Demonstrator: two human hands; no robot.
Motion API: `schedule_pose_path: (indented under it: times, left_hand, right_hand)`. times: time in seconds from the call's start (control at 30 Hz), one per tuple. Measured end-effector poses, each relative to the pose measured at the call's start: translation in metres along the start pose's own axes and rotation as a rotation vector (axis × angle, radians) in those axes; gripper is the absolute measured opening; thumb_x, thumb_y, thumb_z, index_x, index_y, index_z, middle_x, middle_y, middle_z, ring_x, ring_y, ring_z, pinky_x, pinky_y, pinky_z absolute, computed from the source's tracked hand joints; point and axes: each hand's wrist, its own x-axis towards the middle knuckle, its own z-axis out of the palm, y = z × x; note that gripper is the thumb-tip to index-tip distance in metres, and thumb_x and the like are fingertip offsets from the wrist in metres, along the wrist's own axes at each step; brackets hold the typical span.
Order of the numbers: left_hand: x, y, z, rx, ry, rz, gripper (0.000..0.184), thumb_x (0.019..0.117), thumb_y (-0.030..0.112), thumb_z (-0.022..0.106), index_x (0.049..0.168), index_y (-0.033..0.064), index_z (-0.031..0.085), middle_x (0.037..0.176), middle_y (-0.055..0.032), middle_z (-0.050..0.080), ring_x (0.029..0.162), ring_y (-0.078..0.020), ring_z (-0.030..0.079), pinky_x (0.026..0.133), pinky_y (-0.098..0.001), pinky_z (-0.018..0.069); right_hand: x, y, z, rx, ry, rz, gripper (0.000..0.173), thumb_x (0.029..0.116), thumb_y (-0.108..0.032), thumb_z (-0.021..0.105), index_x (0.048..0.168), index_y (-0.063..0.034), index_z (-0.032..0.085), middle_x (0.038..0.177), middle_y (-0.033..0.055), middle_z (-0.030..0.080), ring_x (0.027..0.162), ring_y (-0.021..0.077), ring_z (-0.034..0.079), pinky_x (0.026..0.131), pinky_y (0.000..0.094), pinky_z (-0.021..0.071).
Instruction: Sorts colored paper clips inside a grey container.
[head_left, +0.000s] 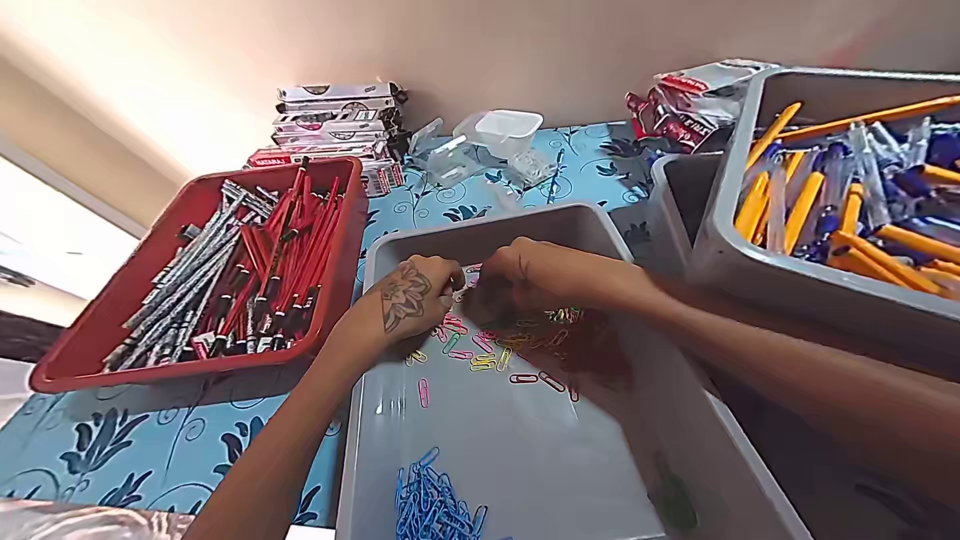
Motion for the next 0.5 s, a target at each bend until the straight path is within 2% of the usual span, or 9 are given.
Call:
schedule_pose_path:
  times: [0.1, 0.2, 0.27, 0.4, 0.5]
  left_hand:
    - [-0.001, 0.0, 0.002, 0.002, 0.023, -0.01, 0.011, 0.0956, 0.004, 0.066, 0.105, 0.0029, 0.072, 0.093, -0.0128, 0.071, 0.087, -0.0289, 0.068, 0.078, -0.0514, 0.0529]
    - [0.001, -0.004, 0.003, -0.007, 0.031, 0.028, 0.012, 0.0957, 0.013, 0.071, 0.102, 0.0029, 0.072, 0.089, -0.0117, 0.07, 0.082, -0.0268, 0.067, 0.076, -0.0492, 0.0531]
    - [0.001, -0.007, 0.004, 0.017, 0.033, 0.075, 0.007, 0.0962, 0.011, 0.069, 0.096, 0.0038, 0.071, 0.085, -0.0114, 0.069, 0.08, -0.0277, 0.067, 0.074, -0.0502, 0.0523]
    - [0.0, -0.005, 0.002, 0.086, 0.016, -0.002, 0.01, 0.0963, 0.009, 0.068, 0.088, 0.003, 0.071, 0.084, -0.0129, 0.067, 0.081, -0.0304, 0.066, 0.072, -0.0519, 0.0511]
    - [-0.01, 0.003, 0.003, 0.11, 0.093, -0.06, 0.01, 0.0953, 0.006, 0.066, 0.09, -0.0011, 0.068, 0.086, -0.0179, 0.065, 0.083, -0.0364, 0.065, 0.071, -0.0555, 0.0494]
  right_hand:
    - [-0.002, -0.003, -0.002, -0.012, -0.021, 0.026, 0.012, 0.0979, -0.008, 0.066, 0.107, -0.0019, 0.071, 0.093, 0.0123, 0.07, 0.089, 0.0267, 0.067, 0.079, 0.0492, 0.0535]
    - [-0.001, 0.003, 0.002, 0.002, 0.016, -0.028, 0.011, 0.0974, -0.01, 0.067, 0.103, -0.0021, 0.071, 0.089, 0.0112, 0.069, 0.085, 0.0254, 0.067, 0.075, 0.0473, 0.0533]
    - [-0.001, 0.002, 0.002, -0.002, -0.007, -0.017, 0.015, 0.0995, -0.011, 0.066, 0.109, -0.0011, 0.071, 0.094, 0.0128, 0.07, 0.089, 0.027, 0.068, 0.08, 0.0488, 0.0541]
    - [0.003, 0.001, 0.002, -0.023, -0.034, -0.036, 0.014, 0.0994, -0.013, 0.066, 0.104, -0.0004, 0.07, 0.089, 0.012, 0.068, 0.084, 0.0262, 0.066, 0.075, 0.048, 0.0528]
    - [0.002, 0.0, 0.001, -0.033, -0.055, -0.032, 0.017, 0.0999, -0.013, 0.066, 0.108, 0.0008, 0.071, 0.097, 0.0148, 0.069, 0.093, 0.0291, 0.067, 0.082, 0.0507, 0.0529]
